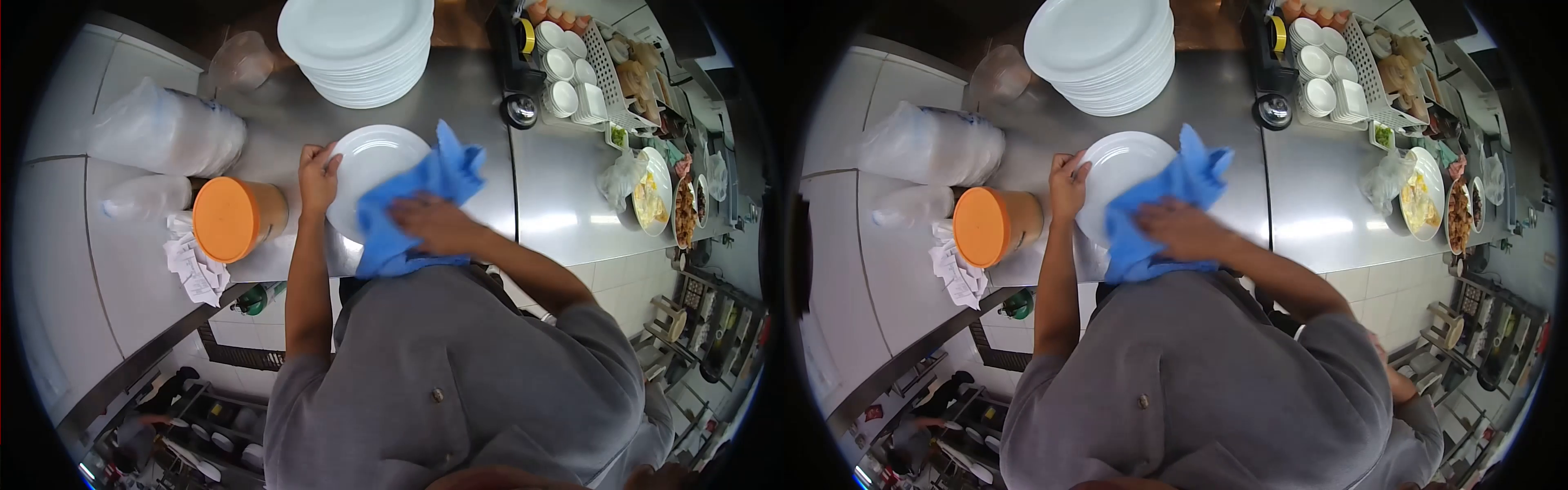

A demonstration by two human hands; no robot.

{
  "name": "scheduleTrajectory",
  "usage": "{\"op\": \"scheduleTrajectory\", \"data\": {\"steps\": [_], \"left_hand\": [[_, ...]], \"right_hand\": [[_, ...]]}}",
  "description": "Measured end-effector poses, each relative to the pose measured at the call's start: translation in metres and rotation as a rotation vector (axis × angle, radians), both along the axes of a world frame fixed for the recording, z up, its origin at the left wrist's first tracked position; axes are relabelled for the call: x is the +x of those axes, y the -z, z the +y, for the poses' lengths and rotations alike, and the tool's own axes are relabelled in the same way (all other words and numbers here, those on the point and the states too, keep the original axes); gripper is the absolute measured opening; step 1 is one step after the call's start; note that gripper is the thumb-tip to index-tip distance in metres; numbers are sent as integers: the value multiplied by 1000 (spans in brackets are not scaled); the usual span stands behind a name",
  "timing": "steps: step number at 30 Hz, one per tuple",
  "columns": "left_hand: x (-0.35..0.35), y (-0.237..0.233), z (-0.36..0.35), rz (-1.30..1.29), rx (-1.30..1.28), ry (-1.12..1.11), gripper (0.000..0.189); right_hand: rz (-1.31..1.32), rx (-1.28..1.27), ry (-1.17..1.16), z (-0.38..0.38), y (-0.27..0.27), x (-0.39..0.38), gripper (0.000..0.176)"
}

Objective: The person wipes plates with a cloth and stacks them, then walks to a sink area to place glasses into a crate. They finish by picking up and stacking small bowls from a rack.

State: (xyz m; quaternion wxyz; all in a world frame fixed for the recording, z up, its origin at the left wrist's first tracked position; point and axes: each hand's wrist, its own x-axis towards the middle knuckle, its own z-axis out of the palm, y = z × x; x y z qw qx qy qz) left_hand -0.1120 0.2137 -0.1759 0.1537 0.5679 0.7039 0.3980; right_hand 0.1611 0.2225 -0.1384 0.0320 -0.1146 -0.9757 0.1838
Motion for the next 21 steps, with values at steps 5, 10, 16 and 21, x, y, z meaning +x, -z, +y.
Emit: {"op": "scheduleTrajectory", "data": {"steps": [5, 10, 16, 21], "left_hand": [[3, 9, 2, -177, 17, 52, 30], [-7, 29, -3, -186, 89, -12, 26], [7, 9, -3, 259, 150, 37, 26], [18, -30, -4, -28, -371, -217, 25]], "right_hand": [[73, 206, 403, 64, 3, -27, 66], [190, 50, 165, 8, 21, -76, 56], [147, -30, 255, 4, 8, 11, 53], [532, -147, 928, 3, 37, 3, 75]]}}
